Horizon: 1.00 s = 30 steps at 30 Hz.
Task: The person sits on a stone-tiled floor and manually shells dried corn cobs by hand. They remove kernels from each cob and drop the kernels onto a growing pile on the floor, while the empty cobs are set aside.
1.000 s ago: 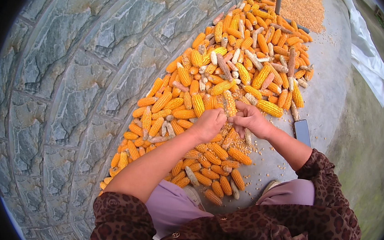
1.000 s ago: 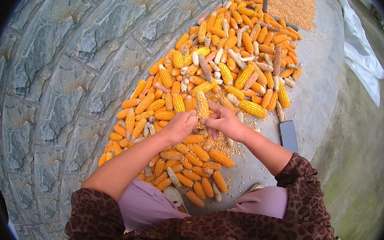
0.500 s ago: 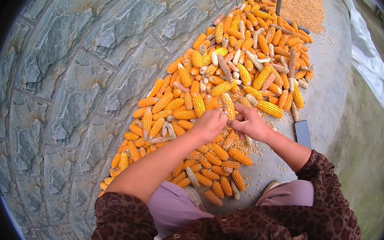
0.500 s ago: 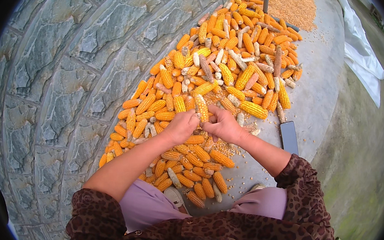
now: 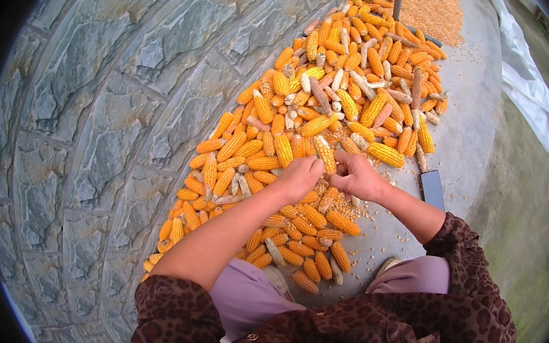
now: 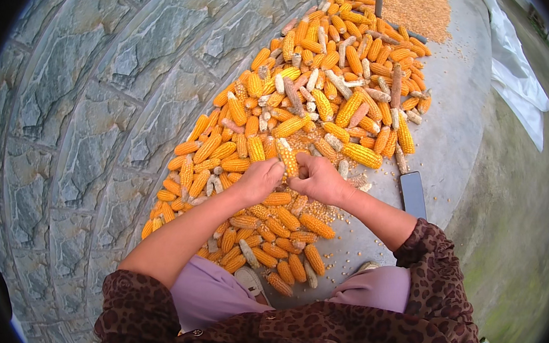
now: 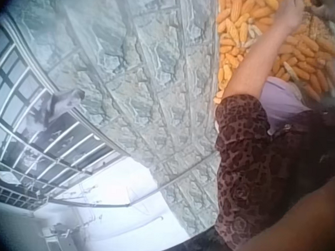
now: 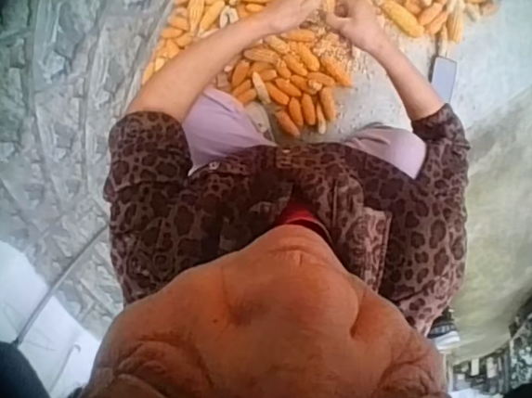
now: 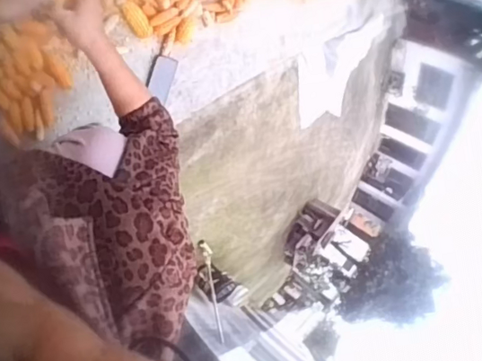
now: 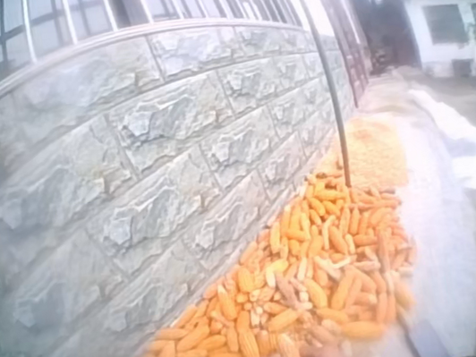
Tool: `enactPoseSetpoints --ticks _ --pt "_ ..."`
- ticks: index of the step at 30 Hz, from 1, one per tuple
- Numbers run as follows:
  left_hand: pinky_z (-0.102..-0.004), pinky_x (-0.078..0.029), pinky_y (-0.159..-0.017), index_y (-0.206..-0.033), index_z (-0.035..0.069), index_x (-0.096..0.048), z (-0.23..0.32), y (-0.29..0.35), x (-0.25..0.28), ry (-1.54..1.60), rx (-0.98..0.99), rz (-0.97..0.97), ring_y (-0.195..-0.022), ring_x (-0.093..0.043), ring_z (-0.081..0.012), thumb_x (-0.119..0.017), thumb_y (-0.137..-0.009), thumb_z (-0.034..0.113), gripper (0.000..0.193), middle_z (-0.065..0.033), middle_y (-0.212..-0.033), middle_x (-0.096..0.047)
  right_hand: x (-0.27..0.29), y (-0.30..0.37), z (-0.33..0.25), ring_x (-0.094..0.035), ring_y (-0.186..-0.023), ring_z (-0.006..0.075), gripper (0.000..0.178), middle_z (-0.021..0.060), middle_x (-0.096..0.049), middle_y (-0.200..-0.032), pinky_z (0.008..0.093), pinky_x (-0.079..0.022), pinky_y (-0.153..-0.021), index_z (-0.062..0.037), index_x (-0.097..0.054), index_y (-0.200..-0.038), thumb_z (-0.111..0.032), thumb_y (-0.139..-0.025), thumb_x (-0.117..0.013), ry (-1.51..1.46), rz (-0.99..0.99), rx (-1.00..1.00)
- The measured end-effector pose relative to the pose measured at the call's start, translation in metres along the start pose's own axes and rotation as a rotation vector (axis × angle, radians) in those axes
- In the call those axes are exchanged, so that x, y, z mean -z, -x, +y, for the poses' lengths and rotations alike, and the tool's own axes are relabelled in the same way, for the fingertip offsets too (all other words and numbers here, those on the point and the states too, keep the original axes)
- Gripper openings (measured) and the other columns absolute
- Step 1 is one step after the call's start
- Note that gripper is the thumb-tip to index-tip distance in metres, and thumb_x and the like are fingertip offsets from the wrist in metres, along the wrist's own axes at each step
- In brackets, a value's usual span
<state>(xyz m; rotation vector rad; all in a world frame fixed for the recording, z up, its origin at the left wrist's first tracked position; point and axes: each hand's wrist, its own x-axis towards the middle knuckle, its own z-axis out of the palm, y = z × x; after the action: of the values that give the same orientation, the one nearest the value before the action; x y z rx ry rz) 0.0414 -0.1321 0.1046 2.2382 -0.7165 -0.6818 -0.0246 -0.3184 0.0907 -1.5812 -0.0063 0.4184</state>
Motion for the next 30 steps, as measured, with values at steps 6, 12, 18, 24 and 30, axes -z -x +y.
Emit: enactPoseSetpoints --ticks 6,12,18,24,30 --pt "-0.0289 -0.041 -0.054 -0.079 0.006 -0.046 0.011 -0.002 0.008 0.450 0.231 -0.186 -0.061 -0.046 -0.0131 -0.041 -0.101 0.034 0.036 -0.0030 -0.070 -0.047 0.008 -0.004 0.006 -0.058 -0.049 0.0121 0.014 0.0054 -0.057 -0.062 0.0256 -0.048 -0.043 -0.0021 -0.050 -0.084 -0.011 -0.087 -0.061 -0.231 -0.060 -0.058" --pt "-0.0277 -0.043 -0.059 -0.088 0.007 -0.050 -0.002 -0.005 0.007 0.332 0.138 -0.103 -0.068 -0.049 -0.0115 -0.047 -0.101 0.039 0.036 -0.0010 -0.078 -0.051 0.006 -0.006 0.007 -0.056 -0.047 0.0115 0.013 0.0043 -0.057 -0.062 0.0248 -0.048 -0.043 -0.0018 -0.052 -0.088 -0.012 -0.089 -0.061 -0.254 -0.091 -0.051" --pt "-0.0311 -0.051 -0.077 -0.120 0.009 -0.052 -0.017 -0.009 0.008 0.296 0.132 0.241 -0.094 -0.057 -0.0127 -0.050 -0.101 0.035 0.032 -0.0017 -0.098 -0.057 0.004 -0.011 0.010 -0.052 -0.046 0.0084 0.019 0.0009 -0.055 -0.061 0.0237 -0.041 -0.042 -0.0026 -0.054 -0.090 -0.017 -0.088 -0.066 -0.137 -0.061 -0.016" --pt "-0.0266 -0.054 -0.071 -0.123 0.009 -0.047 0.001 -0.002 0.030 0.617 0.185 -0.006 -0.093 -0.061 -0.0138 -0.058 -0.098 0.026 0.033 -0.0052 -0.105 -0.058 0.006 -0.010 0.013 -0.047 -0.048 0.0056 0.019 -0.0023 -0.052 -0.061 0.0228 -0.037 -0.043 -0.0051 -0.059 -0.084 -0.020 -0.089 -0.069 -0.098 0.000 0.013" --pt "-0.0276 -0.056 -0.071 -0.115 0.001 -0.044 0.001 0.003 0.029 0.986 0.373 -0.149 -0.086 -0.066 -0.0188 -0.064 -0.095 0.019 0.033 -0.0119 -0.103 -0.060 0.028 -0.023 0.042 -0.048 -0.052 0.0061 0.025 -0.0030 -0.056 -0.069 0.0211 -0.039 -0.049 -0.0047 -0.068 -0.095 -0.027 -0.098 -0.057 -0.526 0.121 0.012"
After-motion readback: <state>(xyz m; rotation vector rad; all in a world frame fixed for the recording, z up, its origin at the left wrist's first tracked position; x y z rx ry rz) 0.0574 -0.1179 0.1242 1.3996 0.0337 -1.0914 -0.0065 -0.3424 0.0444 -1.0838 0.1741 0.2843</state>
